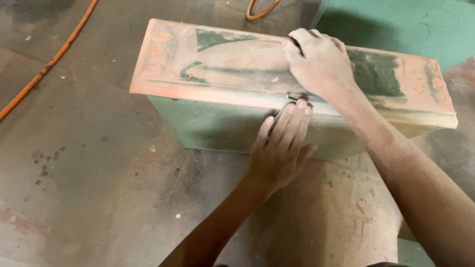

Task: The person sands the surface of a green wooden cabinet using a sanding block, moving it back and forth across the top and edges. The person then flips the cabinet and continues sanding the other side.

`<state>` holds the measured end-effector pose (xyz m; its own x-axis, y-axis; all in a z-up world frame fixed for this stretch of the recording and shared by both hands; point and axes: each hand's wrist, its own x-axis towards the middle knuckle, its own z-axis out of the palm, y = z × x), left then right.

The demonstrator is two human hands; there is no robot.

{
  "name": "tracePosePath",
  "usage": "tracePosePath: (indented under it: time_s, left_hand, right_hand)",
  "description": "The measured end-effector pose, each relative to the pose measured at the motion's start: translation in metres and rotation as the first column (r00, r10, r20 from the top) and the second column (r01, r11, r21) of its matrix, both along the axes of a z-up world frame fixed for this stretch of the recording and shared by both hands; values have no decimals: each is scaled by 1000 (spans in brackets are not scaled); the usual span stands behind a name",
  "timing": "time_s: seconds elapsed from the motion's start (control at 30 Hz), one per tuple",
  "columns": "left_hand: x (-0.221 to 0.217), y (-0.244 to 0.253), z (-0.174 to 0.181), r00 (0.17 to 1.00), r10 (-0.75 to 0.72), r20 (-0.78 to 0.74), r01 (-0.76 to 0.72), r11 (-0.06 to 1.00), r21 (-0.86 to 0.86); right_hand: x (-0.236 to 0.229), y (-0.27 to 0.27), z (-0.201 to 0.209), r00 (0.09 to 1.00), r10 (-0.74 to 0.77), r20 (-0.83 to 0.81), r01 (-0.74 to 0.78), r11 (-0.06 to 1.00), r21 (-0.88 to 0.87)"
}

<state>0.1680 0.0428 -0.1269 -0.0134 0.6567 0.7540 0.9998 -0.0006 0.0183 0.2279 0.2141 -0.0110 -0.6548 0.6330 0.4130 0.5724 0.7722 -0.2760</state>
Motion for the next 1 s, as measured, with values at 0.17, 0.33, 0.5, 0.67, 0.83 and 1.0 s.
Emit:
tracePosePath:
  time_s: [0.17,0.33,0.5,0.67,0.83,1.0]
  left_hand:
    - [-90,-44,18,916,356,185,-331,931,-154]
    - [-61,-41,22,955,163,246,-177,983,38]
    - [-9,-1,-1,973,-224,60,225,974,-24]
    - [-77,-15,-20,965,257,47,-260,963,70]
    - [5,13,-25,985,74,154,-81,996,37]
    - [-60,-13,-24,968,248,-33,-242,962,124]
  right_hand:
    - [1,10,-5,1000,8,-3,-8,996,89]
    - [-4,9,-4,997,-70,-40,70,998,-12]
    - [7,14,-7,972,123,-198,-110,991,75]
    - [2,11,-9,995,-19,-103,24,999,48]
    - [-7,11,-7,998,13,-65,-1,985,171]
    - [4,1,5,994,-28,-107,14,992,-127]
